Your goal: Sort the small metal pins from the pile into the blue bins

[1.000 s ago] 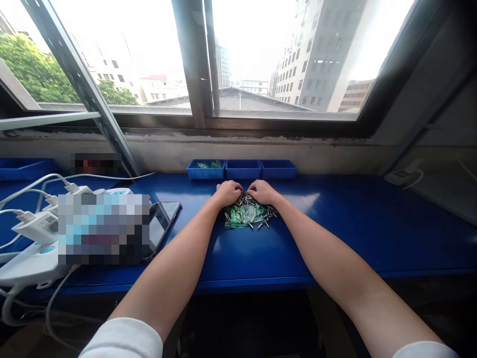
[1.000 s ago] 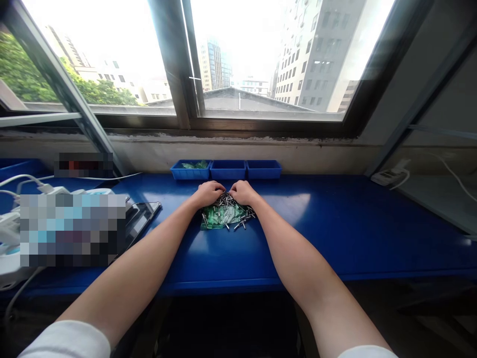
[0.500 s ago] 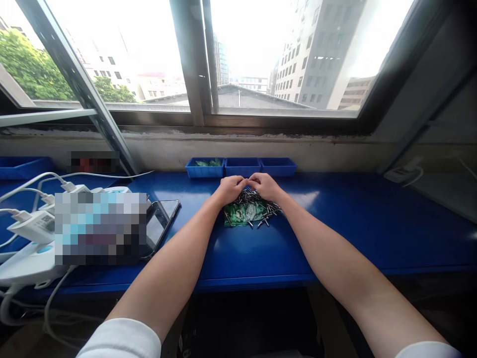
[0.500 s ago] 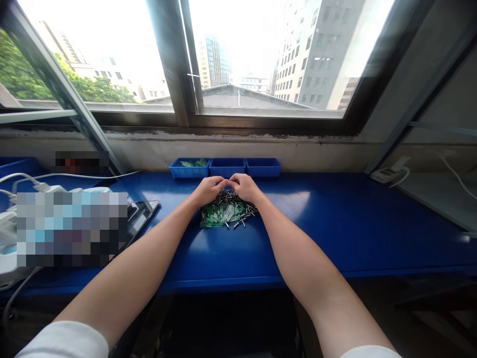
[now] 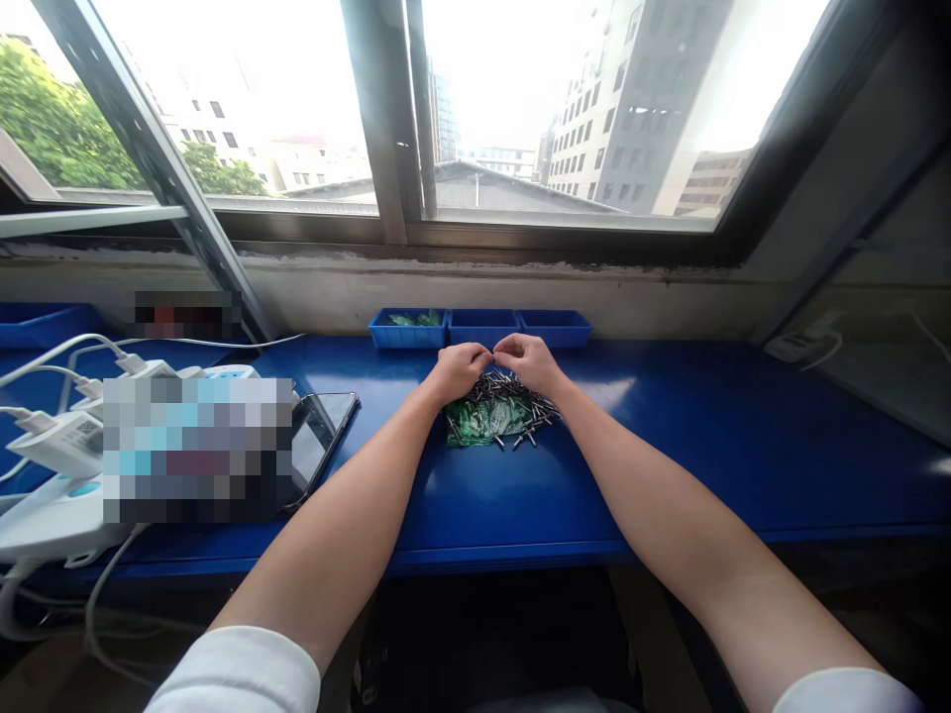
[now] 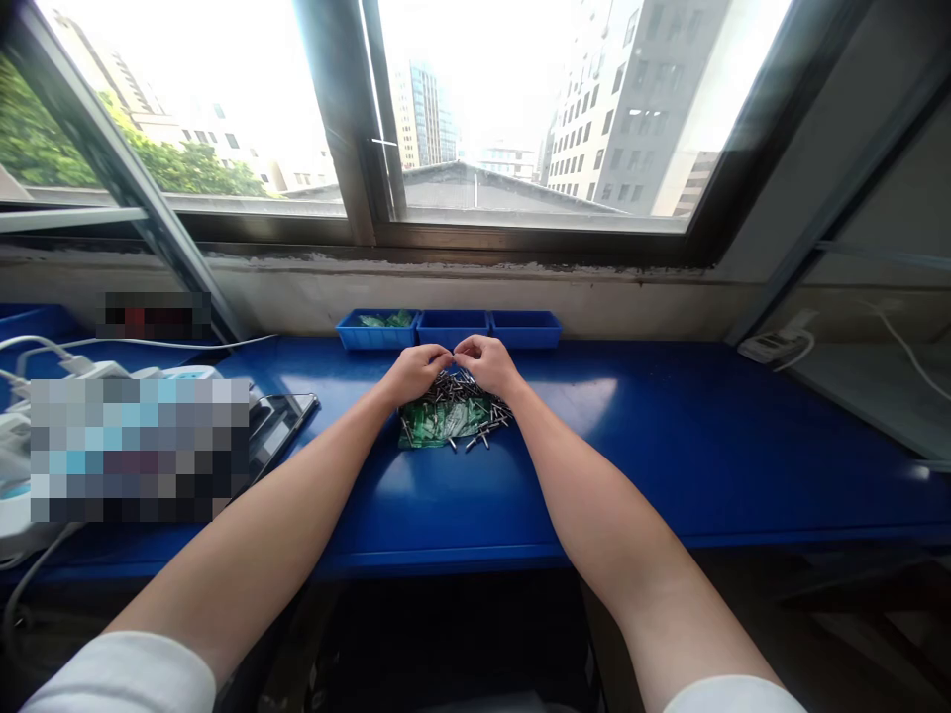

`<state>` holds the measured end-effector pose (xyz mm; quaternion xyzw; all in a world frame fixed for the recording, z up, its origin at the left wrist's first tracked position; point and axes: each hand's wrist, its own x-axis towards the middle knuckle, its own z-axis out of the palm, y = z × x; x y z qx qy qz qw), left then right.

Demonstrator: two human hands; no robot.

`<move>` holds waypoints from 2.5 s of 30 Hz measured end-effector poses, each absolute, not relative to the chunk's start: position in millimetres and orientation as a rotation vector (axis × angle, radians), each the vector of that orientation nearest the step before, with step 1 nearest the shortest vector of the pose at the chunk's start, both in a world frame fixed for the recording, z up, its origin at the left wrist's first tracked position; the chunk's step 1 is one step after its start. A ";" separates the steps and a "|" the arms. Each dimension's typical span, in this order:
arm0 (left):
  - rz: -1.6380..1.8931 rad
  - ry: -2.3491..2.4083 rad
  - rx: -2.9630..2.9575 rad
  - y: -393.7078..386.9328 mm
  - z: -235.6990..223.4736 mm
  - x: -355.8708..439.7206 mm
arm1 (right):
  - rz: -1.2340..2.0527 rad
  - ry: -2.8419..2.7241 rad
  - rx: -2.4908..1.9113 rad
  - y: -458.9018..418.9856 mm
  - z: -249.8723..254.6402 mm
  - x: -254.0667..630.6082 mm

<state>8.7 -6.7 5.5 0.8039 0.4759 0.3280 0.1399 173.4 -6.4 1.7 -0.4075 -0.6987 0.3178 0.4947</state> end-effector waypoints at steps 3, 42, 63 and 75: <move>0.983 1.384 2.332 -6.3 6.2 7.7 | 0.893 -1.690 -0.991 -10.5 4.7 173.6; 0.649 1.899 2.319 2.7 -3.2 -5.7 | -0.156 -2.302 -1.695 56.4 36.2 158.8; 0.705 1.660 2.447 6.0 -5.3 -8.8 | 0.340 -1.967 -1.390 -2.6 1.5 202.8; 0.683 1.663 2.483 1.2 -1.2 -6.1 | 0.547 -2.243 -1.357 -21.2 19.5 194.5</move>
